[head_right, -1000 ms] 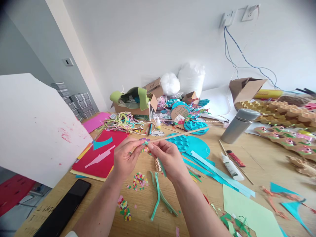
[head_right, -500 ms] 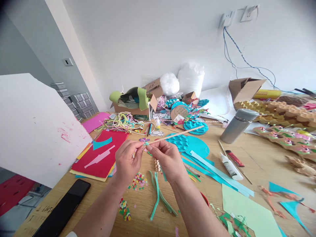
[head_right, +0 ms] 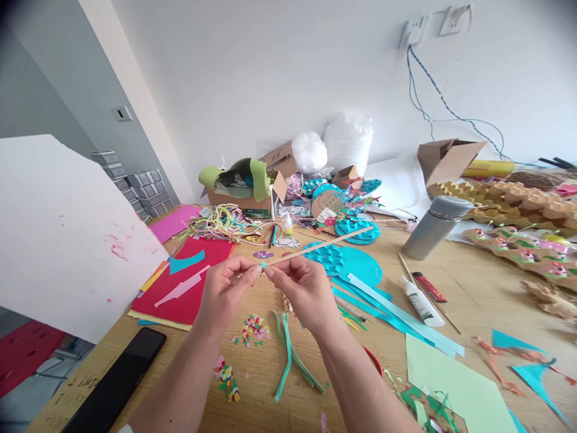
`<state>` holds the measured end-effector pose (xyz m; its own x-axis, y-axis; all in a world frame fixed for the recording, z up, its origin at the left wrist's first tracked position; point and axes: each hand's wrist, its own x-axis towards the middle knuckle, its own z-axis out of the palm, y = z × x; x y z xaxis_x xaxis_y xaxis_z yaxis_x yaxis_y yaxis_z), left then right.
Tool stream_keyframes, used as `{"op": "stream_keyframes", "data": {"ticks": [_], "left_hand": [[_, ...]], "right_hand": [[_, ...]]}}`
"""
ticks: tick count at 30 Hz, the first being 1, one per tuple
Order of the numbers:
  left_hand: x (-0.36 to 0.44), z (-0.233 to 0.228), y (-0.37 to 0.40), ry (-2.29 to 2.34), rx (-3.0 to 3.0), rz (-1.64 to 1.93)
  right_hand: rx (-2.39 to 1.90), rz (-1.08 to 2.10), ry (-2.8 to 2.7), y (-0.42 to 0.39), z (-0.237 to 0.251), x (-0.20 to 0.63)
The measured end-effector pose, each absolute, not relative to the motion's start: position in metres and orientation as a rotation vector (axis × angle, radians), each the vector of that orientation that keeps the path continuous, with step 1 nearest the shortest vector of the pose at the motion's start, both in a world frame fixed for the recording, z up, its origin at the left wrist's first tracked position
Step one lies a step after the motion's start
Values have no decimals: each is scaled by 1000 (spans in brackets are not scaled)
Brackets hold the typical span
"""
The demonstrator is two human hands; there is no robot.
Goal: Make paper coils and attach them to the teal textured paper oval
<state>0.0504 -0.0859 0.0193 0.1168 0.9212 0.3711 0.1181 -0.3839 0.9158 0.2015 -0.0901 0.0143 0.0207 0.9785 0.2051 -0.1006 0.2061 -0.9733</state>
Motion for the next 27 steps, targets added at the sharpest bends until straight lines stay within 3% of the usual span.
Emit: {"op": "stream_keyframes", "data": {"ticks": [12,21,27], "left_hand": [[46,21,-78,827,1362,1149],[52,6,-77,996,2218,1558],[52,3,-77,1082,2504,1545]], "right_hand": [[-954,1151,-1179,-89,15,201],[-983,1165,-1131,-84,13,205],[-973,1189,-1156,-84,11,207]]}}
